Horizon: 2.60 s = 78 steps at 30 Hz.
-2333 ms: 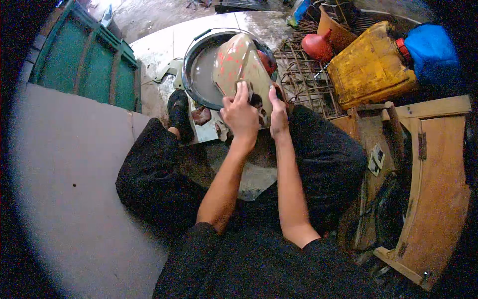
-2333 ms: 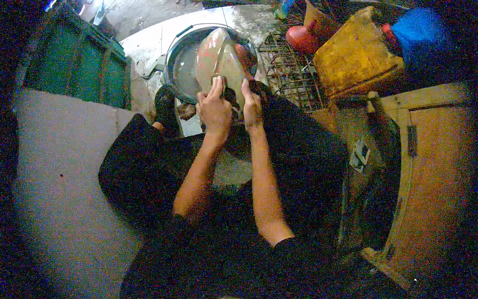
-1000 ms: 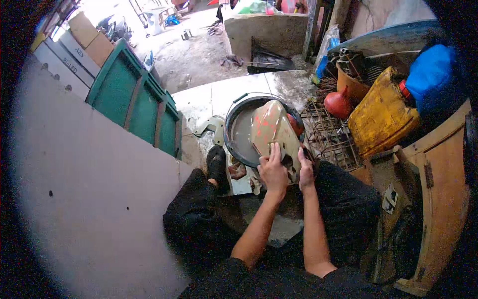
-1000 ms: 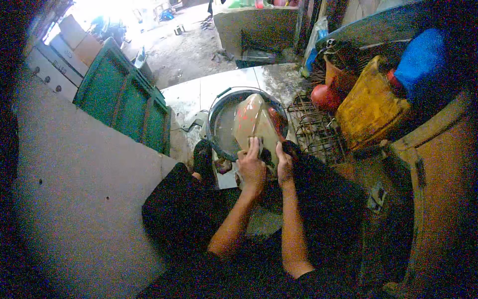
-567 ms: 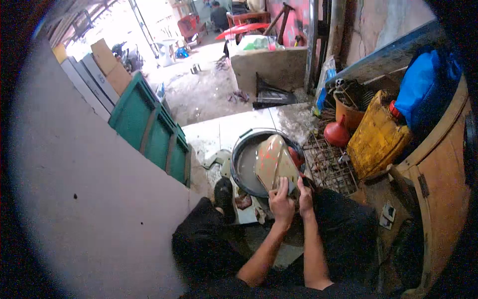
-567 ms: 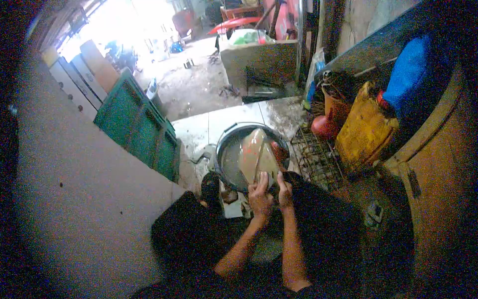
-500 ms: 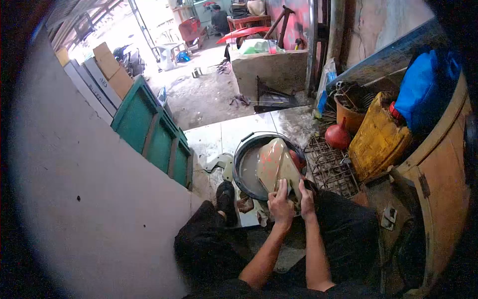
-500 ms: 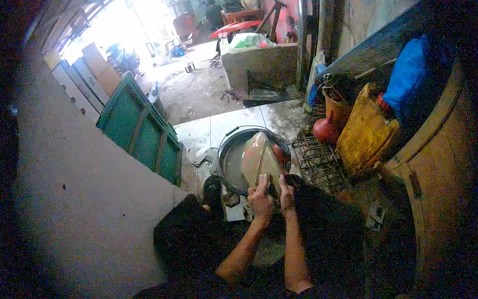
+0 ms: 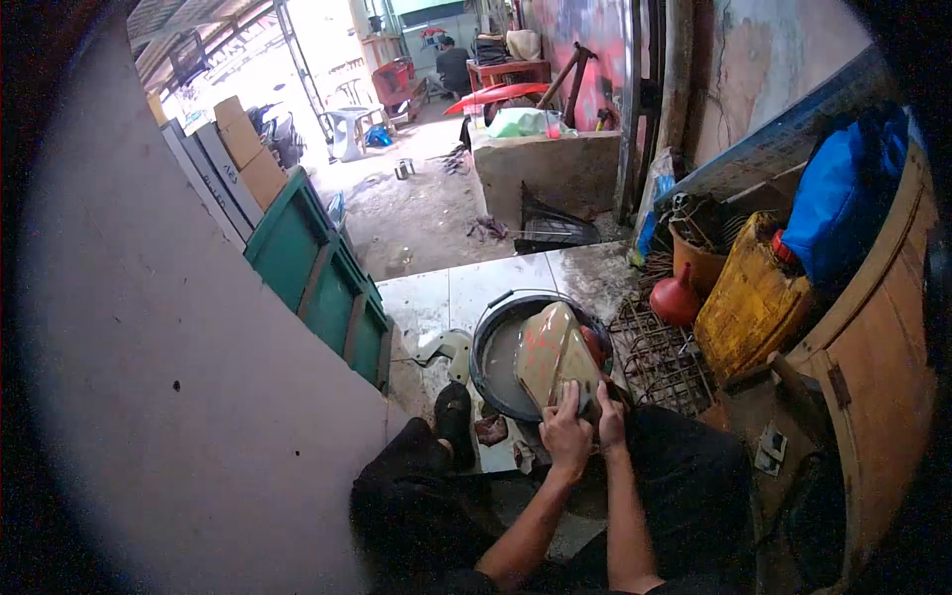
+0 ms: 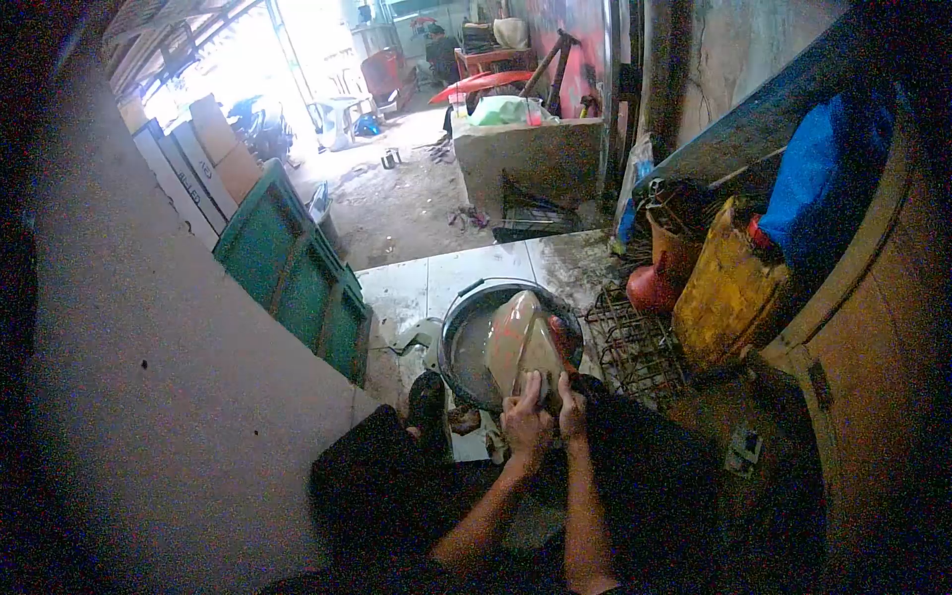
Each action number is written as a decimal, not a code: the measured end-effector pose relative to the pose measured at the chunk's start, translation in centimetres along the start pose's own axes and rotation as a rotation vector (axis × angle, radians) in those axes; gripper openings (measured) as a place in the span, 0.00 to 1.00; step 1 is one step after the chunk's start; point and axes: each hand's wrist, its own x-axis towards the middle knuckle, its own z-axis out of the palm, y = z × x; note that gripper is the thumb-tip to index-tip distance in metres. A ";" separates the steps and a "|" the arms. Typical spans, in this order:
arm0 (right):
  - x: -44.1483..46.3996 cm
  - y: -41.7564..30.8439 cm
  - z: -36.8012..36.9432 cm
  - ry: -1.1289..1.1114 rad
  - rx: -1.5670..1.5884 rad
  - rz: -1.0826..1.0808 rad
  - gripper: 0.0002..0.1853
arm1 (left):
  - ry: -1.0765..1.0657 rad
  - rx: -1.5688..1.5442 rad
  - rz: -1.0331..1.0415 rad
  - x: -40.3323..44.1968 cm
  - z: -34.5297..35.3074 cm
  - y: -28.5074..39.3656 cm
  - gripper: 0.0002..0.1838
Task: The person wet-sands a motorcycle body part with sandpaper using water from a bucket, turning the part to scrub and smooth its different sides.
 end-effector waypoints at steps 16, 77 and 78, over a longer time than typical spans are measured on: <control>1.2 1.3 -0.5 -0.007 -0.061 -0.136 0.29 | -0.096 0.010 0.082 1.0 -0.8 1.2 0.35; -2.6 -3.7 1.6 -0.010 0.230 0.032 0.26 | -0.274 0.780 0.712 15.9 0.3 -1.0 0.24; -2.5 -3.5 1.6 -0.037 0.245 0.062 0.24 | -0.322 0.820 0.730 17.0 0.5 -0.9 0.21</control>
